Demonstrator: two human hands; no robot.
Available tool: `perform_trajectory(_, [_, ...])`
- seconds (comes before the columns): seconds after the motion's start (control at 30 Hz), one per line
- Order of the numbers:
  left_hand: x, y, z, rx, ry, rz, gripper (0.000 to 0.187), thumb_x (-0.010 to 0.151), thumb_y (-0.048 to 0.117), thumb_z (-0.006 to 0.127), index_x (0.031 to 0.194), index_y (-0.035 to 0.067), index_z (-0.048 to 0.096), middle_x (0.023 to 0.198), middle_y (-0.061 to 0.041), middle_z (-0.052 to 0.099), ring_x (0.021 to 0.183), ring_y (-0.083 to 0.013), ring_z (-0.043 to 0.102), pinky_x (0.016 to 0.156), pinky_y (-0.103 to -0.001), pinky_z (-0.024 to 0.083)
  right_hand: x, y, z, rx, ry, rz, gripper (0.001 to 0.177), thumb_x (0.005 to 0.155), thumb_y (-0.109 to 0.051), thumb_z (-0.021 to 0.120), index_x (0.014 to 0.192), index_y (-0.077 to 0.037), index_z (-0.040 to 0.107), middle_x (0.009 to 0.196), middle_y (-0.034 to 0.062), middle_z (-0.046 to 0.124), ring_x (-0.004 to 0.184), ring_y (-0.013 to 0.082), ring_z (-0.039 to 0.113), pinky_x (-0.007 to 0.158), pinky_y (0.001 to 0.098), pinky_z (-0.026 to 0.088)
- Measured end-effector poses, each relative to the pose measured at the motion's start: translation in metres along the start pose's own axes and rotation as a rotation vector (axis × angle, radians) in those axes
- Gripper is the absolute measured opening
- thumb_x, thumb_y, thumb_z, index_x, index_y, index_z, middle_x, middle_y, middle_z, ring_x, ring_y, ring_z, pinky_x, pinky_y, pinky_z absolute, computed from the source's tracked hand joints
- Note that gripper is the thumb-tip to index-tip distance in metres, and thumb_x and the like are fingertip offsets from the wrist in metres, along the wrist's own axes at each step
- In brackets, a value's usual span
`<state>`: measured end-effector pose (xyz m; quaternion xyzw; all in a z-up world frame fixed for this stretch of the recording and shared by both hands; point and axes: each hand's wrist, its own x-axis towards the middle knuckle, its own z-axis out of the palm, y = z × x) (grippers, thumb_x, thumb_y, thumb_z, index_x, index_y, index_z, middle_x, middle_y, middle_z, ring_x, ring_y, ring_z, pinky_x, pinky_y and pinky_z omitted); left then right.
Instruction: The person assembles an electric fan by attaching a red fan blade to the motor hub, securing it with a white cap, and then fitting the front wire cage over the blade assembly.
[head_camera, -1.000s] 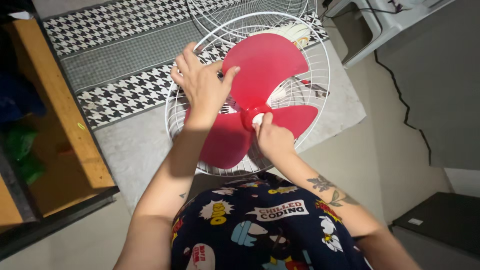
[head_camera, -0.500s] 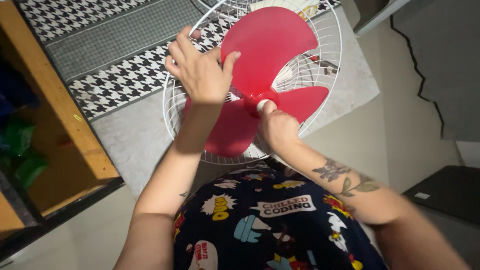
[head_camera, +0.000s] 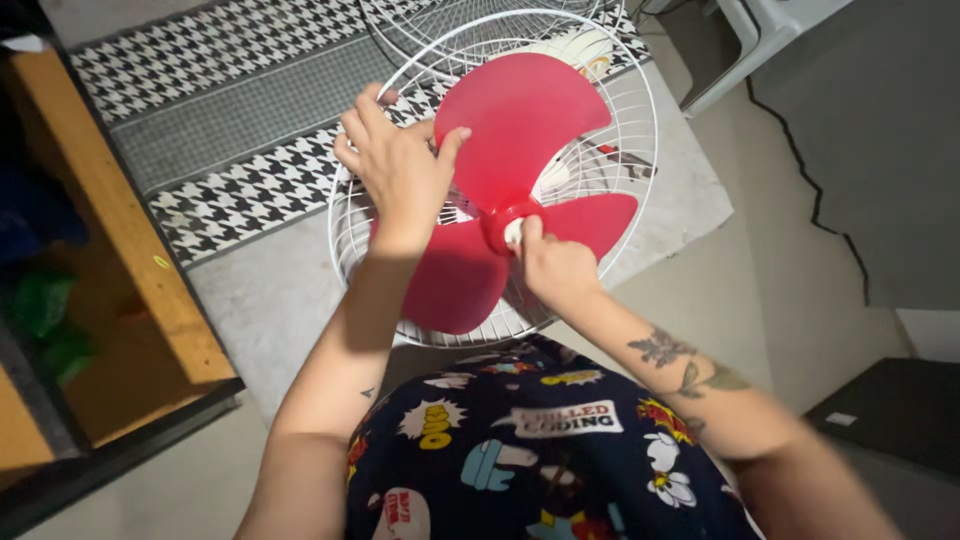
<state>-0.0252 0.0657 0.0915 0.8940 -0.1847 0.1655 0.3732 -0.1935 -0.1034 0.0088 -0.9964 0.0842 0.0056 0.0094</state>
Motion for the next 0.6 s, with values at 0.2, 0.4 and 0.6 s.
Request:
perform_trajectory(0.2, [0.002,-0.003,-0.002,0.007,-0.04,-0.007,0.03,0.08,0.045,0.087,0.081,0.016,0.082,0.138,-0.016,0.044,0.129,-0.0357,0.035,0.106,-0.055,0.023,-0.012,-0.004,-0.016,0.506,0.104,0.279,0.036,0.099,-0.043,0.062,0.115,-0.011,0.059,0.092,0.0127,0.069,0.088,0.0382,0.069,0.074,0.0507,0.052])
perform_trajectory(0.4, [0.001,-0.006,0.0,0.029,-0.061,-0.017,0.033,0.079,0.046,0.088,0.081,0.013,0.082,0.139,-0.016,0.044,0.131,-0.036,0.034,0.107,-0.055,0.023,0.002,0.03,-0.029,0.475,0.282,0.152,0.053,0.083,-0.044,0.08,0.127,-0.018,0.067,0.12,0.0095,0.062,0.119,0.0332,0.05,0.101,0.0492,0.038])
perform_trajectory(0.6, [0.001,-0.007,-0.003,0.039,-0.063,-0.009,0.033,0.08,0.046,0.088,0.081,0.013,0.081,0.138,-0.016,0.045,0.131,-0.0366,0.034,0.106,-0.055,0.023,0.026,0.037,-0.032,0.281,0.151,-0.043,0.049,0.085,-0.049,0.072,0.124,-0.018,0.071,0.134,0.0084,0.062,0.131,0.0322,0.046,0.102,0.0666,0.022])
